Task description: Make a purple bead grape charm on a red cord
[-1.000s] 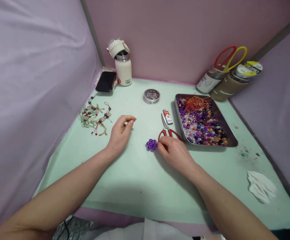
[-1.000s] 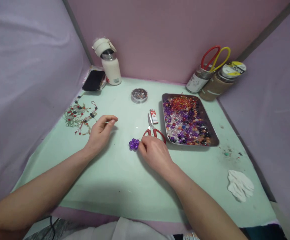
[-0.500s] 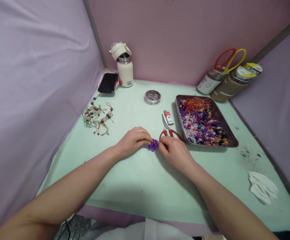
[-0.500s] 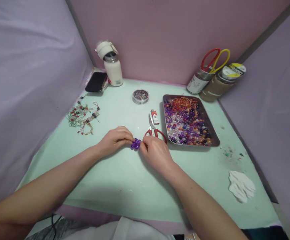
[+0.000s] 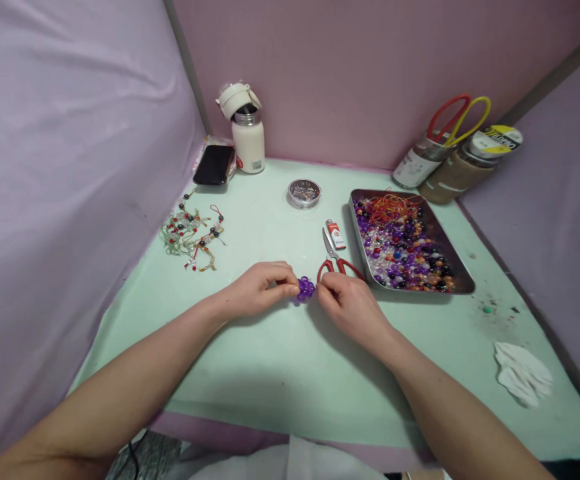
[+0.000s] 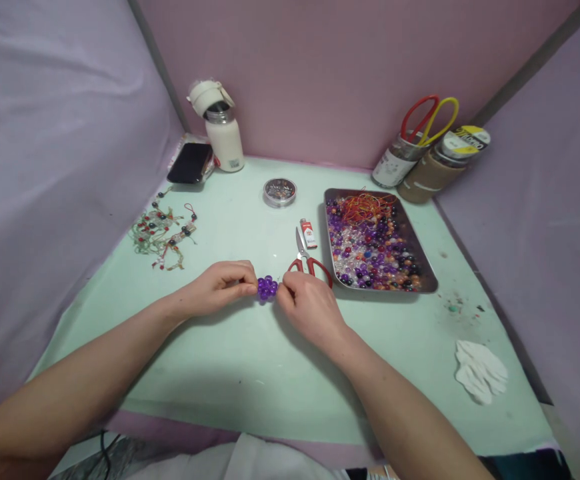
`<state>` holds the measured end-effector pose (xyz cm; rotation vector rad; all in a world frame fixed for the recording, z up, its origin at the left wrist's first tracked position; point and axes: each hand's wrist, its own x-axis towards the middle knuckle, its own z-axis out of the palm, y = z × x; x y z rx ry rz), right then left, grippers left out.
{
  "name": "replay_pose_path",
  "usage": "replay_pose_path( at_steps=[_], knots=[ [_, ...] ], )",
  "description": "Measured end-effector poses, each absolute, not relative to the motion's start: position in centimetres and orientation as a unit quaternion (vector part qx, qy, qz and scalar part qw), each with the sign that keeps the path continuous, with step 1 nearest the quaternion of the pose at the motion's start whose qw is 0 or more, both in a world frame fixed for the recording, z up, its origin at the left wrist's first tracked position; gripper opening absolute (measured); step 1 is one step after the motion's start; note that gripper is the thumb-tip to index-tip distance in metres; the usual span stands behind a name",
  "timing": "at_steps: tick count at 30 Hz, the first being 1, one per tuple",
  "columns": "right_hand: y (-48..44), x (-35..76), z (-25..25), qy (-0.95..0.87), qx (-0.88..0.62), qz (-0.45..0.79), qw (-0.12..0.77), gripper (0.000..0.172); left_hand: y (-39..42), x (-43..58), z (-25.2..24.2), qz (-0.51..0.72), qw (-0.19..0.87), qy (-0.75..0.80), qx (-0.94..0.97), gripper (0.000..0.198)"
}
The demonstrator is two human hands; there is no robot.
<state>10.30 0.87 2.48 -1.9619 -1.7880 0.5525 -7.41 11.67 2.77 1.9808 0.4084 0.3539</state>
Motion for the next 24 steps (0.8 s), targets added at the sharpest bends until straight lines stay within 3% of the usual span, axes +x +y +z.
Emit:
replay_pose_path(
  at_steps=[4,13,24],
  knots=[
    [0.9,10.3,2.6,-0.644,-0.707,0.202,0.21,0.028,12.1,-7.4,2.2,0.141,0.58,0.196,0.778,0.02],
    [1.0,10.3,1.9,-0.654,-0.714,0.187,0.166,0.025,12.0,-7.0,1.8,0.153,0.594,0.131,0.779,0.018],
    [0.7,10.3,2.4,-0.659,-0.702,0.183,0.198,0.028,10.8,-6.0,1.6,0.164,0.691,0.29,0.642,0.009]
  ],
)
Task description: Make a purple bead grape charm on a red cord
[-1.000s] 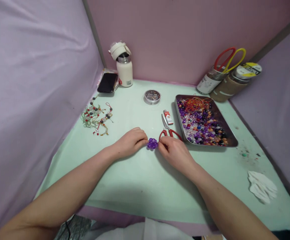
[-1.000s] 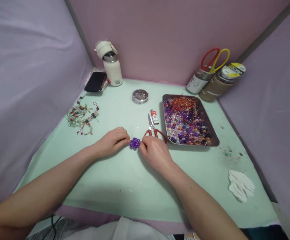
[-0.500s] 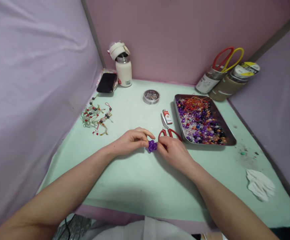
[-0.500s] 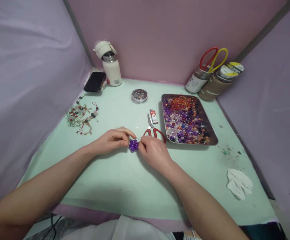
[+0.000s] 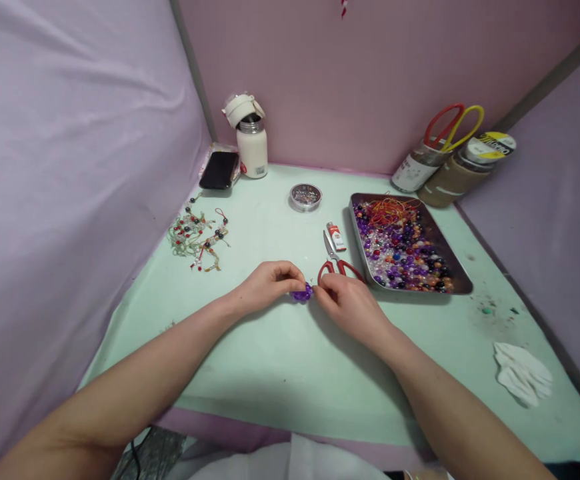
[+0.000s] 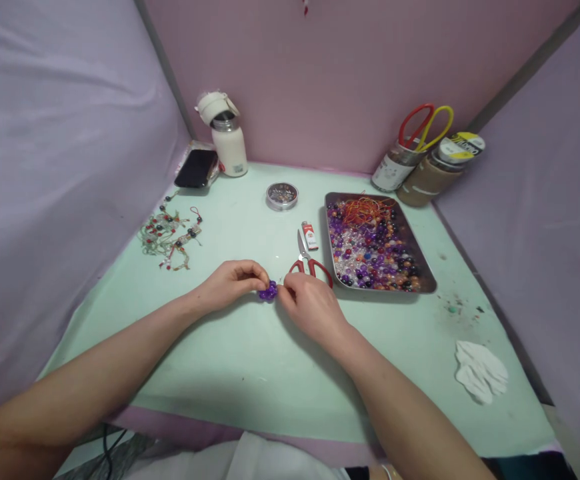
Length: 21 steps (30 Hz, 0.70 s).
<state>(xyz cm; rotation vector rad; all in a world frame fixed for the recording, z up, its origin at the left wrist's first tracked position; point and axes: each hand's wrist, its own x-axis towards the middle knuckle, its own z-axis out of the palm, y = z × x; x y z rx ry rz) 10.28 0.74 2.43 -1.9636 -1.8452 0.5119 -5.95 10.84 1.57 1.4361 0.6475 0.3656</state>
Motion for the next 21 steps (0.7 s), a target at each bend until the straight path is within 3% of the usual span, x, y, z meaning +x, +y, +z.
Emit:
replay_pose_path(
  at_steps=[8,14,21],
  knots=[
    [0.3,10.4,3.5,-0.62,-0.663,0.297,0.297,0.029,10.1,-5.8,1.7,0.164,0.668,0.314,0.654,0.008],
    [0.2,9.9,3.4,-0.575,-0.614,0.411,0.351,0.03,9.7,-5.9,1.5,0.172,0.589,0.326,0.719,0.011],
    [-0.3,9.1,4.1,-0.568,-0.584,0.423,0.397,0.024,9.3,-6.2,2.1,0.201,0.466,0.265,0.82,0.01]
  ],
)
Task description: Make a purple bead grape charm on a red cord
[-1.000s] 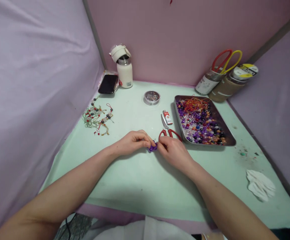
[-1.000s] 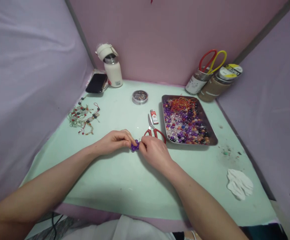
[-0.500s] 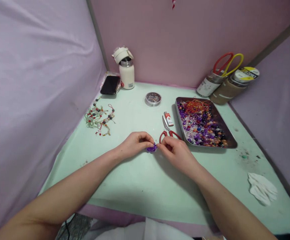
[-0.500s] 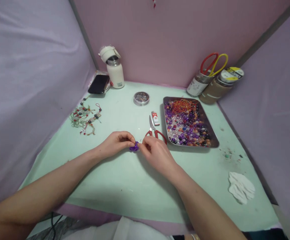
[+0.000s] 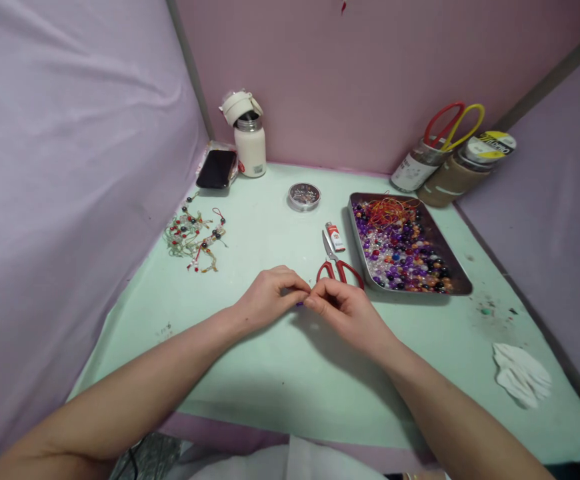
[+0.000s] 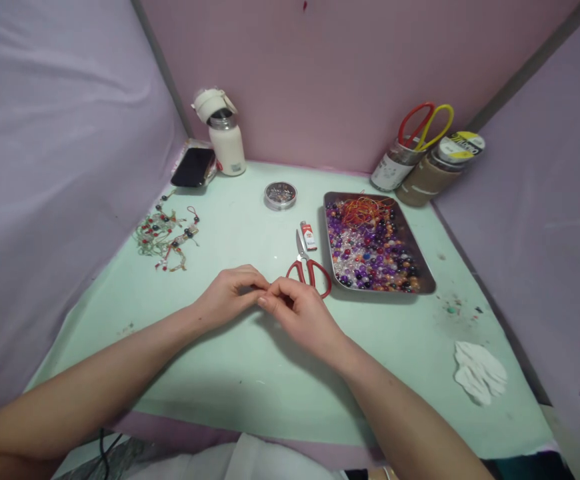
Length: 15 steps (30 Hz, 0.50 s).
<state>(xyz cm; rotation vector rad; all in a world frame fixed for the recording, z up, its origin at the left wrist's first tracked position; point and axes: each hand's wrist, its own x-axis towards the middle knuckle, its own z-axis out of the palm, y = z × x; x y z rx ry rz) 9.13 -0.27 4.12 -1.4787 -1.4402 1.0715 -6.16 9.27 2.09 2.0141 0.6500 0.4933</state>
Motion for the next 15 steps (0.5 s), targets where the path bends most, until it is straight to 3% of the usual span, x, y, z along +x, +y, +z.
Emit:
replay_pose_path(
  at_steps=[3,6,9,15],
  knots=[
    [-0.2,9.5,4.5,-0.586,-0.567,0.393,0.426,0.021,9.2,-6.2,2.0,0.203,0.479,0.273,0.809,0.012],
    [0.1,10.5,4.3,-0.601,-0.606,0.272,0.445,0.02,9.4,-6.2,1.6,0.201,0.526,0.298,0.771,0.014],
    [0.6,11.2,3.5,-0.646,-0.638,0.18,0.38,0.02,9.6,-6.2,1.2,0.203,0.556,0.306,0.745,0.015],
    [0.9,11.2,2.3,-0.698,-0.64,0.182,0.264,0.016,9.4,-6.2,1.2,0.204,0.578,0.306,0.729,0.014]
  ],
)
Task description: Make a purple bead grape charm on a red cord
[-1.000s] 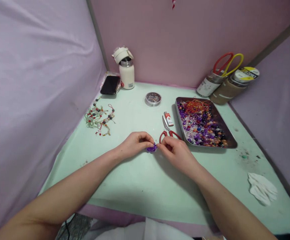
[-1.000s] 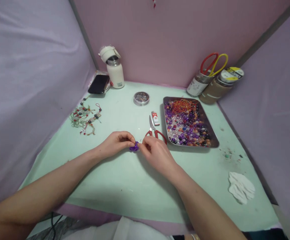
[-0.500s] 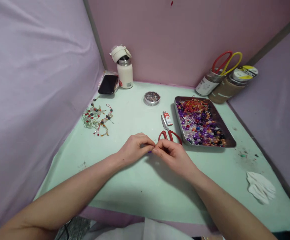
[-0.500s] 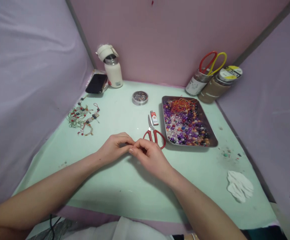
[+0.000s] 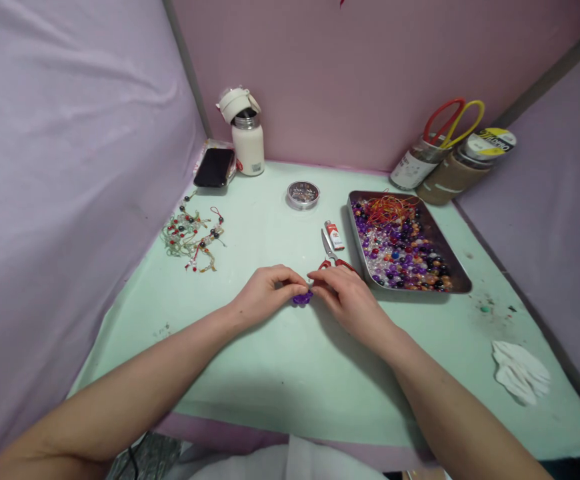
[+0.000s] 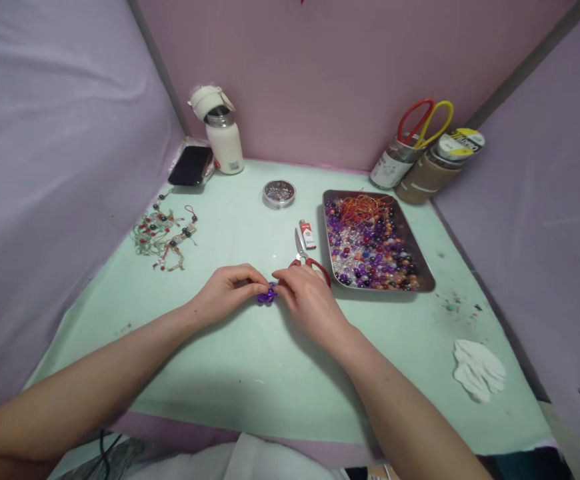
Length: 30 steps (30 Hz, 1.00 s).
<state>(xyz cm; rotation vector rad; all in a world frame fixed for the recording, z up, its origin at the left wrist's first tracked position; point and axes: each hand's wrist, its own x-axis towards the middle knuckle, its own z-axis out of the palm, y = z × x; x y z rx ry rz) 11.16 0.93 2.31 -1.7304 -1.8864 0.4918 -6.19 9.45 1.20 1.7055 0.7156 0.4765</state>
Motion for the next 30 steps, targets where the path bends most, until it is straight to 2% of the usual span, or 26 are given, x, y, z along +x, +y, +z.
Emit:
replay_pose_path(
  at_steps=[7,13,19,22,25,30],
  knots=[
    [0.5,10.7,3.1,-0.691,-0.638,0.168,0.297,0.016,9.9,-6.2,1.7,0.215,0.637,0.321,0.667,0.016],
    [0.3,10.3,3.0,-0.743,-0.593,0.178,0.255,0.013,10.3,-6.1,2.3,0.189,0.69,0.335,0.613,0.019],
    [0.3,10.1,2.9,-0.762,-0.577,0.182,0.232,0.012,10.2,-6.2,1.9,0.177,0.689,0.335,0.618,0.015],
    [0.3,10.1,3.0,-0.769,-0.567,0.189,0.229,0.012,10.0,-6.1,2.1,0.183,0.663,0.334,0.644,0.01],
    [0.4,10.3,3.2,-0.739,-0.584,0.192,0.277,0.011,9.7,-6.2,2.2,0.207,0.607,0.315,0.699,0.005],
    [1.0,10.7,2.6,-0.65,-0.622,0.23,0.372,0.017,9.5,-6.5,1.9,0.247,0.437,0.251,0.827,0.006]
  ],
)
